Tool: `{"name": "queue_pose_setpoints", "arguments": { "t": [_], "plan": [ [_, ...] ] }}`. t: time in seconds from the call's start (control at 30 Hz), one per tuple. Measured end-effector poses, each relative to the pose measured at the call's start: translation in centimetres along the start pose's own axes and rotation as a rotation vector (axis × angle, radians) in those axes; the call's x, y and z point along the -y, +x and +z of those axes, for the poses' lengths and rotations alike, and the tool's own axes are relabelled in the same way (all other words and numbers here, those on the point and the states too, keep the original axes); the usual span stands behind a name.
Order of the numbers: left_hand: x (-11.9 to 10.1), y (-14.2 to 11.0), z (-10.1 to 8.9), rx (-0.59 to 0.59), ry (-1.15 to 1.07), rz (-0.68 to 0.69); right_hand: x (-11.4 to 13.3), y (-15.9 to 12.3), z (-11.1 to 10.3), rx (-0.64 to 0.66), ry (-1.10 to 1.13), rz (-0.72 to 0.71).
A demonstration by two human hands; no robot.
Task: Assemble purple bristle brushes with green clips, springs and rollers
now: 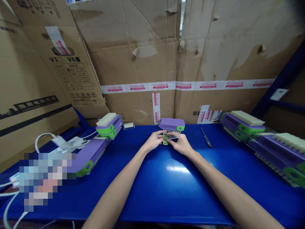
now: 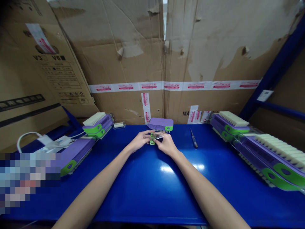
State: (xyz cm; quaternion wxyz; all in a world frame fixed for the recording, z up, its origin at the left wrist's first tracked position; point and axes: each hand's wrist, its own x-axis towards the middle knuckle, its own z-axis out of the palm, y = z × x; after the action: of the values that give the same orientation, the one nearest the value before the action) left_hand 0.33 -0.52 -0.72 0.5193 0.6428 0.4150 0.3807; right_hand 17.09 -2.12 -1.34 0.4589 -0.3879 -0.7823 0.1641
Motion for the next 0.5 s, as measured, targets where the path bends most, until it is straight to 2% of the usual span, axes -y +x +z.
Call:
{"name": "queue_pose_setpoints", "arguments": {
  "t": [0.17, 0.33, 0.5],
  "plan": [
    [-0.18, -0.17, -0.16, 0.034, -0.015, -0.004, -0.25, 0.01, 0.18, -0.017, 0.027, 0.072],
    [-0.33, -0.35, -0.12, 0.097, -0.143, -0.01, -0.13, -0.01, 0.17, -0.02, 0.03, 0.107],
    [-0.68, -0.48, -0.02, 0.113, -0.146, -0.014, 0.05, 0.06, 0.08, -0.025, 0.045, 0.117]
  ]
}}
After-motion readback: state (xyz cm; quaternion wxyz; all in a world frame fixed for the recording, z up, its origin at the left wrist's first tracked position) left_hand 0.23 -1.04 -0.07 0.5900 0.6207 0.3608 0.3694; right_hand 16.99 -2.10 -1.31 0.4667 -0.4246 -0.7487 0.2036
